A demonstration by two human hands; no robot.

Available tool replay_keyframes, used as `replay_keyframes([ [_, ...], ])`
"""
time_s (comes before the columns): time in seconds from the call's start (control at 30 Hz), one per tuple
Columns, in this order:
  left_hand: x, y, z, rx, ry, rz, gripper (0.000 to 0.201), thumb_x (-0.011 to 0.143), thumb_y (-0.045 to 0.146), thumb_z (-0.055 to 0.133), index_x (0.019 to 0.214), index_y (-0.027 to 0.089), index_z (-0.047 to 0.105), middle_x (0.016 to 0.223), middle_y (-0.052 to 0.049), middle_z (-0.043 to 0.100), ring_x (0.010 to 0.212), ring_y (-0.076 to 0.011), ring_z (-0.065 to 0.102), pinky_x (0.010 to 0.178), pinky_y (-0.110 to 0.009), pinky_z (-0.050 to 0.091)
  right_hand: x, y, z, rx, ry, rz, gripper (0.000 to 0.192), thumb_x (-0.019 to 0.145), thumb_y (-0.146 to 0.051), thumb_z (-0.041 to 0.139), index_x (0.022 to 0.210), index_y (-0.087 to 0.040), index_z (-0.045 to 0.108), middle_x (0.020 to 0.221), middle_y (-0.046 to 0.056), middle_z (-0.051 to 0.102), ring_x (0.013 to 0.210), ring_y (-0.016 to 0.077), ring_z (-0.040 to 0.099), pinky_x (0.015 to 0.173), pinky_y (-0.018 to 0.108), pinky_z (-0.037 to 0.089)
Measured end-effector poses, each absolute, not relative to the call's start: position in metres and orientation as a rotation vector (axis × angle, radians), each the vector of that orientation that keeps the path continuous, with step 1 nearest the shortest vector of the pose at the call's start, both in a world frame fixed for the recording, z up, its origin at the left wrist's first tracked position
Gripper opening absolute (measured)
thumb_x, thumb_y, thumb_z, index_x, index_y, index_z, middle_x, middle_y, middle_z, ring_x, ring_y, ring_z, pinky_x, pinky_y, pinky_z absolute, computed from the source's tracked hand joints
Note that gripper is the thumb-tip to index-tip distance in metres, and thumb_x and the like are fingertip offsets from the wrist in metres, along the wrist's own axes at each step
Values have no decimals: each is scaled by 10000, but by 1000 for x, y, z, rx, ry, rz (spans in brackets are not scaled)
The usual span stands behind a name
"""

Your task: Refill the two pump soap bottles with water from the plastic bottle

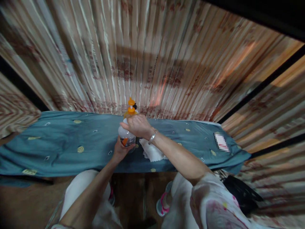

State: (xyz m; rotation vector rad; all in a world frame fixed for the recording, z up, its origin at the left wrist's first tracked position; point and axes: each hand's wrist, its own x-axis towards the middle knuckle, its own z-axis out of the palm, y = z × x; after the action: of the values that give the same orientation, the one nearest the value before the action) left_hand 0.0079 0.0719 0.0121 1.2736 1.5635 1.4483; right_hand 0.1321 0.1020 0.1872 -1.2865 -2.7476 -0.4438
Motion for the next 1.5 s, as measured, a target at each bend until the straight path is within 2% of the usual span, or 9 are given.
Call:
replay_keyframes([
  [0.23, 5, 75, 13, 1301, 1694, 1381, 693, 491, 372, 890, 1064, 221, 530, 966, -59, 716, 859, -296, 704, 770, -422, 562, 131, 96, 200, -1290, -2756, -351, 580, 1060, -518, 261, 1209, -94, 627, 1082, 170, 750, 1022, 235, 691, 784, 317, 437],
  [0.43, 5, 78, 12, 1346, 1743, 1380, 663, 495, 398, 887, 1016, 234, 512, 958, -64, 707, 852, -316, 703, 754, -451, 568, 124, 96, 220, -1379, -2717, -311, 699, 997, -656, 312, 1134, -77, 678, 1050, 182, 755, 1054, 280, 676, 827, 332, 465],
  [0.57, 5, 76, 16, 1378, 1726, 1365, 650, 506, 423, 880, 997, 229, 501, 974, -60, 694, 890, -311, 703, 769, -437, 572, 119, 100, 230, -1347, -2782, -317, 579, 1023, -566, 366, 1149, -104, 690, 1139, 156, 743, 1100, 264, 652, 853, 318, 462],
  [0.77, 5, 76, 13, 1351, 1687, 1401, 664, 481, 420, 882, 991, 238, 497, 945, -39, 699, 854, -289, 703, 761, -418, 575, 116, 108, 224, -1224, -2837, -385, 455, 1024, -471, 413, 1191, -157, 696, 1116, 139, 755, 1072, 277, 672, 864, 343, 483],
  [1.17, 7, 73, 9, 1291, 1605, 1437, 712, 512, 296, 903, 1114, 208, 533, 1028, -56, 715, 933, -276, 712, 854, -426, 572, 123, 98, 234, -1185, -2992, -304, 327, 1005, -319, 515, 1171, -88, 676, 1120, 173, 747, 1080, 237, 680, 844, 306, 460],
  [1.23, 7, 73, 7, 1290, 1594, 1450, 715, 512, 287, 908, 1120, 207, 539, 1040, -60, 714, 969, -284, 710, 880, -436, 567, 124, 99, 234, -1175, -3006, -285, 345, 1008, -337, 509, 1189, -90, 666, 1111, 176, 748, 1076, 244, 680, 837, 312, 462],
  [1.33, 6, 74, 4, 1291, 1574, 1449, 732, 519, 287, 907, 1148, 206, 541, 1059, -60, 710, 1022, -289, 701, 921, -442, 553, 125, 99, 238, -1252, -2957, -275, 486, 1008, -470, 478, 1246, -78, 637, 1122, 203, 742, 1065, 272, 688, 819, 329, 476],
  [1.4, 6, 74, 3, 1288, 1560, 1444, 747, 525, 301, 905, 1167, 200, 535, 1068, -63, 706, 1034, -291, 696, 931, -445, 546, 124, 98, 241, -1338, -2897, -300, 572, 1007, -548, 426, 1223, -70, 656, 1131, 228, 735, 1075, 291, 690, 823, 342, 486],
  [1.5, 6, 73, 2, 1283, 1553, 1444, 754, 530, 318, 903, 1175, 192, 535, 1080, -69, 701, 1041, -290, 689, 935, -439, 542, 121, 100, 243, -1396, -2894, -320, 559, 1008, -536, 432, 1150, -70, 705, 1112, 246, 737, 1077, 305, 693, 828, 349, 493],
])
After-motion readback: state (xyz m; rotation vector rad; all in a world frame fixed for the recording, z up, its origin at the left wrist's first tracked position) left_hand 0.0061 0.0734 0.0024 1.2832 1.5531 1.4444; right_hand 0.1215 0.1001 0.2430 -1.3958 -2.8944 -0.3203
